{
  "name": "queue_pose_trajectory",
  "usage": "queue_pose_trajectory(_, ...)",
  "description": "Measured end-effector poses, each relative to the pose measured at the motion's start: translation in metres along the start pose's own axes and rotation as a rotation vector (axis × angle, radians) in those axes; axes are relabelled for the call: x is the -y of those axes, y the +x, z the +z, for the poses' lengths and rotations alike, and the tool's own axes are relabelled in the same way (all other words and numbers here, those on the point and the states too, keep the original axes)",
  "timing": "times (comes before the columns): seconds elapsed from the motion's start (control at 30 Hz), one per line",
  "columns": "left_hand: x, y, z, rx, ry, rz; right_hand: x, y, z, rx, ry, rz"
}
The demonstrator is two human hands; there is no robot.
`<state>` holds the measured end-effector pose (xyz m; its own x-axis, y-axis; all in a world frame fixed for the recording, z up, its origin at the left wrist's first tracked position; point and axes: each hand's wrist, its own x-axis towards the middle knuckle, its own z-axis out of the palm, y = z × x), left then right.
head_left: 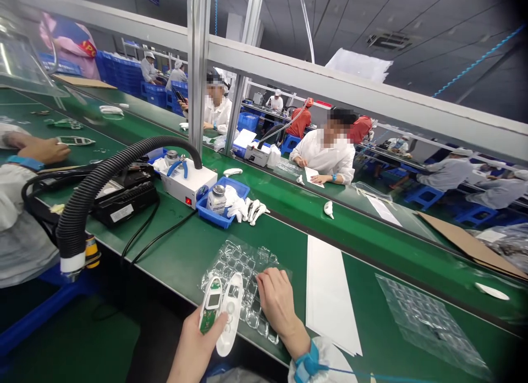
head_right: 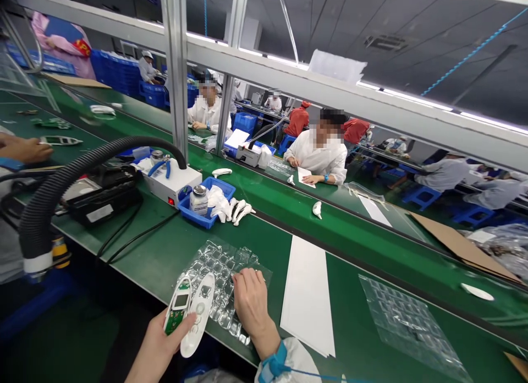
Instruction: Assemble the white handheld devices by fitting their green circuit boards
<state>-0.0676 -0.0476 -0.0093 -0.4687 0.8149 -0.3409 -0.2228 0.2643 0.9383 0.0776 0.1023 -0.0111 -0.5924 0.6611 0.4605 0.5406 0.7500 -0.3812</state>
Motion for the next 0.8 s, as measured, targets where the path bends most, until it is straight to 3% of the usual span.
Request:
queue_pose_trajectory(0.1, 0.003, 0.001, 0.0, -0.003, 0.005, 0.004, -0.005, 0.002, 0.001, -0.025, 0.074, 0.053)
queue_pose_trajectory(0.33, 0.009, 0.002, -0.001, -0.02, -0.028, -0.013, -0.028, 0.016, -0.004, -0.121, 0.3, 0.344)
queue_pose_trajectory(0.5, 0.007, 0.003, 0.002, -0.047, -0.022, 0.01, -0.008, 0.021, -0.026, -0.19, 0.4, 0.437)
queue_pose_trajectory(0.7, -0.005, -0.001, 0.009, -0.068, -0.017, 0.016, 0.05, 0.016, -0.044, 0.216, 0.565, 0.304)
queue_pose_trajectory(0.8, -0.007, -0.002, 0.009, -0.053, 0.003, 0.025, 0.061, 0.014, -0.041, 0.307, 0.487, 0.26)
